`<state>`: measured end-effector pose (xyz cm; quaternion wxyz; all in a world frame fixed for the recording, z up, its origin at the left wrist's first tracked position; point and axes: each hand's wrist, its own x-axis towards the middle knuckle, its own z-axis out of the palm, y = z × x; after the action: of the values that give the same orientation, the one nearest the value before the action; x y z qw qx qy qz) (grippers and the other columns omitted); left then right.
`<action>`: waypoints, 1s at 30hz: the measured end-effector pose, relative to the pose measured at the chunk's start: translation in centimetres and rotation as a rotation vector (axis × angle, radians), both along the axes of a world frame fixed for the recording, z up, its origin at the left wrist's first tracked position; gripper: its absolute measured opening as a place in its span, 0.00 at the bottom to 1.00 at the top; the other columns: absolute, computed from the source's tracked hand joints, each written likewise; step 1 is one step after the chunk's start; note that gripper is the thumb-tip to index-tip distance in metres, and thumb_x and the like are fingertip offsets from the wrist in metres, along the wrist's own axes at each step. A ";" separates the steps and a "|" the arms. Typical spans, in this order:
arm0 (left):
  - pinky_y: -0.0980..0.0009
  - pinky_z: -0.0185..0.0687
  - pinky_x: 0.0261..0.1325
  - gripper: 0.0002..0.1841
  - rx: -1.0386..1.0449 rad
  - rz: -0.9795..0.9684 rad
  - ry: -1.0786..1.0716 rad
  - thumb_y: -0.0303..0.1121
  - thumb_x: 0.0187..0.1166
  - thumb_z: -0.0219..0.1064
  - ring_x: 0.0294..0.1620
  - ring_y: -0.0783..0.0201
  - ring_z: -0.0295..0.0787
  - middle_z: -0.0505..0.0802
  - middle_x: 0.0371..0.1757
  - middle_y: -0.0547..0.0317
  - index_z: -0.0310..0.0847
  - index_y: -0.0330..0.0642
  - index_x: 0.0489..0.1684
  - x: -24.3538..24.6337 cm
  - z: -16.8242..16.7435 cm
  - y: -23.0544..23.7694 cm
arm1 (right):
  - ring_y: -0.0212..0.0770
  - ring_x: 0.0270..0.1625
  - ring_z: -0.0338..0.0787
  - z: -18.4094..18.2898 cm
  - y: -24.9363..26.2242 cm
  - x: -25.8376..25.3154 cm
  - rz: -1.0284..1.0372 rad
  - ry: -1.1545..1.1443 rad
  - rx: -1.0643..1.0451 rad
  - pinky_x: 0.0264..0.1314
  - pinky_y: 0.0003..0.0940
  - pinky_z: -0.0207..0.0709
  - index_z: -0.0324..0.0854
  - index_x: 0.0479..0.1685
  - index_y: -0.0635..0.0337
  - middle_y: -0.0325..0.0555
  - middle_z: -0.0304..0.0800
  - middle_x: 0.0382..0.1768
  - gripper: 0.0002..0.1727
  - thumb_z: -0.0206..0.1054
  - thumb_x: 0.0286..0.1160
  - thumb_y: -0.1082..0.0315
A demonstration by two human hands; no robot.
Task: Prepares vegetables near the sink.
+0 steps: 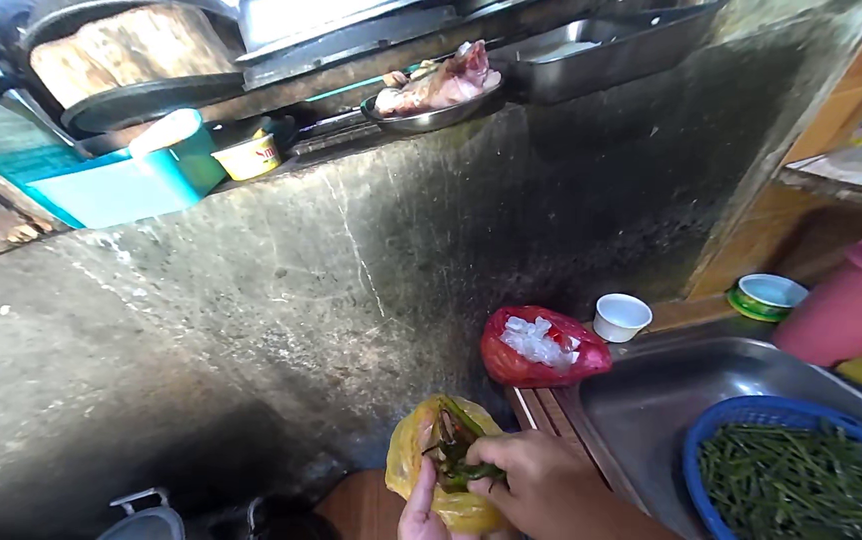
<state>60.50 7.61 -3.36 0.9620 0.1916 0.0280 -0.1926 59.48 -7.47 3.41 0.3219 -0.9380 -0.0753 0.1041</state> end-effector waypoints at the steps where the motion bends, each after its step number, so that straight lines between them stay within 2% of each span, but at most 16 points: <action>1: 0.57 0.91 0.60 0.22 -0.011 -0.001 0.002 0.41 0.93 0.42 0.53 0.56 0.96 0.97 0.49 0.48 0.83 0.41 0.57 0.1 -0.1 0.0 | 0.59 0.56 0.94 -0.2 0.3 -0.1 -0.010 -0.018 -0.033 0.58 0.64 0.82 0.90 0.57 0.57 0.56 0.96 0.49 0.15 0.67 0.81 0.59; 4: 0.57 0.91 0.59 0.25 -0.002 0.005 0.020 0.46 0.94 0.38 0.53 0.56 0.96 0.97 0.49 0.48 0.83 0.41 0.56 0.1 -0.3 0.0 | 0.59 0.52 0.95 -0.9 0.9 0.0 -0.030 -0.095 -0.104 0.52 0.63 0.84 0.91 0.54 0.58 0.56 0.96 0.46 0.15 0.68 0.78 0.59; 7: 0.56 0.91 0.59 0.25 -0.006 -0.007 0.018 0.46 0.94 0.40 0.53 0.55 0.96 0.96 0.48 0.48 0.83 0.41 0.55 0.1 -0.5 0.1 | 0.58 0.56 0.94 -0.7 0.9 0.5 -0.010 -0.022 -0.135 0.57 0.62 0.83 0.89 0.60 0.56 0.55 0.96 0.50 0.17 0.66 0.80 0.58; 9: 0.56 0.91 0.59 0.24 -0.015 -0.019 0.002 0.46 0.93 0.43 0.53 0.55 0.96 0.97 0.48 0.47 0.84 0.41 0.54 0.1 -0.8 0.2 | 0.59 0.57 0.93 -0.4 0.7 0.7 0.023 0.030 -0.125 0.59 0.62 0.82 0.88 0.60 0.58 0.57 0.95 0.50 0.17 0.66 0.80 0.60; 12: 0.56 0.91 0.59 0.24 -0.013 -0.041 -0.003 0.47 0.92 0.43 0.53 0.55 0.96 0.96 0.49 0.47 0.84 0.40 0.56 0.1 -1.1 0.4 | 0.60 0.55 0.92 0.0 0.5 1.0 0.037 0.102 -0.131 0.56 0.62 0.81 0.85 0.58 0.61 0.59 0.93 0.47 0.19 0.70 0.74 0.58; 14: 0.56 0.90 0.60 0.26 -0.010 -0.041 0.005 0.49 0.93 0.40 0.54 0.55 0.95 0.96 0.50 0.47 0.82 0.41 0.58 0.2 -1.3 0.4 | 0.59 0.53 0.92 -0.2 0.2 0.9 0.015 0.074 -0.022 0.55 0.61 0.81 0.86 0.57 0.62 0.59 0.92 0.45 0.20 0.70 0.72 0.58; 15: 0.56 0.91 0.60 0.27 -0.020 -0.040 0.016 0.49 0.93 0.40 0.54 0.55 0.95 0.96 0.50 0.47 0.83 0.41 0.57 0.3 -1.4 0.3 | 0.56 0.48 0.92 -0.8 0.0 0.8 0.002 -0.006 0.077 0.51 0.58 0.82 0.87 0.54 0.62 0.58 0.93 0.42 0.19 0.70 0.71 0.59; 17: 0.55 0.91 0.58 0.28 -0.019 -0.024 0.053 0.50 0.93 0.40 0.52 0.54 0.96 0.96 0.48 0.47 0.85 0.41 0.53 0.4 -1.2 0.1 | 0.44 0.37 0.92 -2.6 -0.2 0.8 -0.015 -0.239 0.305 0.41 0.45 0.84 0.90 0.48 0.60 0.50 0.93 0.35 0.14 0.67 0.72 0.61; 18: 0.55 0.92 0.57 0.28 -0.020 -0.017 0.069 0.50 0.93 0.40 0.51 0.54 0.96 0.97 0.48 0.47 0.85 0.40 0.53 0.4 -1.1 0.0 | 0.38 0.37 0.92 -3.1 -0.2 0.9 -0.001 -0.312 0.404 0.41 0.38 0.85 0.91 0.48 0.59 0.47 0.95 0.36 0.14 0.66 0.74 0.62; 20: 0.55 0.92 0.58 0.27 -0.031 -0.010 0.087 0.49 0.93 0.39 0.52 0.54 0.96 0.96 0.48 0.47 0.84 0.41 0.54 0.5 -1.0 -0.1 | 0.29 0.43 0.93 -3.6 -0.5 1.2 0.065 -0.365 0.541 0.48 0.28 0.87 0.92 0.51 0.59 0.44 0.97 0.42 0.13 0.69 0.78 0.61; 21: 0.55 0.92 0.57 0.27 -0.037 -0.010 0.095 0.49 0.93 0.40 0.51 0.54 0.96 0.96 0.47 0.47 0.84 0.41 0.53 0.5 -1.0 -0.1 | 0.29 0.44 0.93 -3.6 -0.5 1.3 0.079 -0.375 0.552 0.49 0.27 0.86 0.92 0.49 0.60 0.44 0.96 0.42 0.13 0.72 0.77 0.60; 23: 0.56 0.91 0.57 0.26 -0.043 -0.024 0.084 0.47 0.93 0.42 0.51 0.55 0.96 0.97 0.47 0.48 0.85 0.41 0.52 0.5 -1.1 -0.1 | 0.34 0.41 0.92 -3.7 -0.2 1.3 0.021 -0.452 0.498 0.46 0.31 0.86 0.93 0.40 0.62 0.47 0.95 0.37 0.15 0.78 0.70 0.56; 25: 0.56 0.91 0.60 0.24 -0.036 -0.038 0.053 0.46 0.92 0.44 0.53 0.55 0.96 0.97 0.48 0.48 0.87 0.42 0.53 0.6 -1.4 0.0 | 0.31 0.40 0.92 -3.8 0.2 1.5 -0.110 -0.571 0.470 0.44 0.27 0.86 0.92 0.36 0.59 0.44 0.95 0.34 0.16 0.77 0.70 0.53; 28: 0.54 0.91 0.60 0.26 -0.005 -0.016 0.052 0.46 0.93 0.41 0.54 0.54 0.96 0.97 0.49 0.48 0.86 0.43 0.54 0.6 -1.5 0.2 | 0.20 0.44 0.86 -3.4 -0.1 1.9 -0.238 -0.553 0.660 0.48 0.17 0.81 0.93 0.36 0.57 0.34 0.91 0.37 0.17 0.74 0.74 0.50; 29: 0.54 0.91 0.60 0.27 -0.004 -0.013 0.057 0.46 0.93 0.39 0.54 0.54 0.96 0.97 0.49 0.48 0.86 0.43 0.54 0.6 -1.4 0.2 | 0.18 0.42 0.85 -3.0 -0.4 2.0 -0.256 -0.488 0.749 0.46 0.15 0.80 0.91 0.37 0.57 0.32 0.89 0.38 0.16 0.72 0.77 0.52; 30: 0.54 0.91 0.60 0.27 -0.007 -0.016 0.062 0.47 0.93 0.38 0.54 0.54 0.97 0.97 0.49 0.47 0.87 0.43 0.53 0.6 -1.4 0.3 | 0.17 0.34 0.82 -2.4 -0.7 2.0 -0.281 -0.400 0.833 0.37 0.14 0.77 0.88 0.38 0.55 0.29 0.88 0.36 0.13 0.69 0.80 0.55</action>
<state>61.09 7.92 -4.76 0.9598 0.1823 0.0557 -0.2061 61.51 -8.16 1.06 0.6603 -0.7321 -0.0436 -0.1619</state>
